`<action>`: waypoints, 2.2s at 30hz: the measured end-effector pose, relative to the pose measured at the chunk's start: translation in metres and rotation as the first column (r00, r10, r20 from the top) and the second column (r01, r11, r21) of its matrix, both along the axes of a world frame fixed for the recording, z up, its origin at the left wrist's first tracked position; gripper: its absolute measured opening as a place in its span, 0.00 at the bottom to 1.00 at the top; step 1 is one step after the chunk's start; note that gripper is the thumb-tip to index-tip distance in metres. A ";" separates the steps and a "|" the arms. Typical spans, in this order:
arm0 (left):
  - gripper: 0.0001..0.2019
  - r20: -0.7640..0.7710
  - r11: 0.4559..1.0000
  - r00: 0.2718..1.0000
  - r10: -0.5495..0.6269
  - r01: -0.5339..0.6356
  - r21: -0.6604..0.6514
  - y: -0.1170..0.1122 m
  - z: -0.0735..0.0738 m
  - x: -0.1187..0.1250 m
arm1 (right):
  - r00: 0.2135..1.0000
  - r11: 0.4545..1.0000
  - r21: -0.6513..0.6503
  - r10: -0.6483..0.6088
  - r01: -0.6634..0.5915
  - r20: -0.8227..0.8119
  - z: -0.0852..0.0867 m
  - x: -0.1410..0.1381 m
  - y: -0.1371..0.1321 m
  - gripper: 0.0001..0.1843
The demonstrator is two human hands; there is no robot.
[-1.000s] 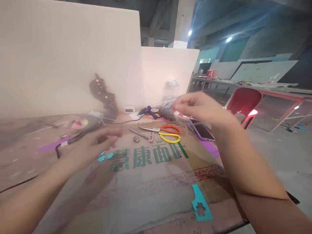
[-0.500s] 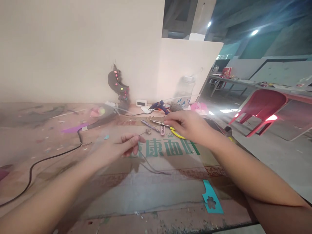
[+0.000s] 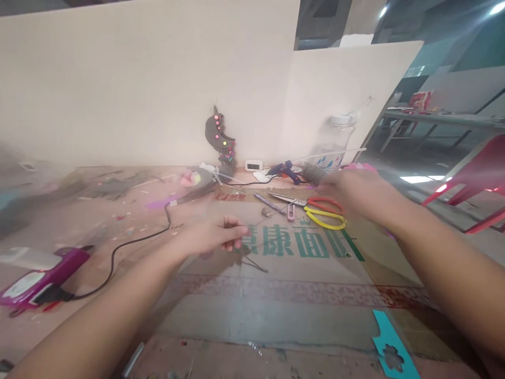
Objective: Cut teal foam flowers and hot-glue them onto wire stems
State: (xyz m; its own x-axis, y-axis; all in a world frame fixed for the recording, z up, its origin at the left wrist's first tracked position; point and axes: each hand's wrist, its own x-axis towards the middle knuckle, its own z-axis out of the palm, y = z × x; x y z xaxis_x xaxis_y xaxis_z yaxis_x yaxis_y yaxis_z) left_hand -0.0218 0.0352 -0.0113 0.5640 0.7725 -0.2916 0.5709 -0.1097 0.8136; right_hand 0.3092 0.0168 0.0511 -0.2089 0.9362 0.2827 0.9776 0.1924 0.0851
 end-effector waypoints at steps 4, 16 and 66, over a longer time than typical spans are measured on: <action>0.20 0.002 0.998 0.998 -0.055 0.055 -0.031 0.005 0.001 -0.007 | 0.960 0.961 -0.032 -0.273 0.275 0.067 0.010 0.020 0.008 0.15; 0.19 0.104 0.999 0.994 0.020 -0.015 -0.047 0.008 0.000 -0.002 | 0.996 0.991 0.097 -0.087 0.090 -0.036 -0.022 0.054 0.035 0.15; 0.12 -0.106 0.881 0.967 0.230 -0.160 0.446 0.061 -0.039 -0.069 | 0.911 0.953 -0.104 0.236 -0.286 -0.339 -0.113 -0.045 0.003 0.14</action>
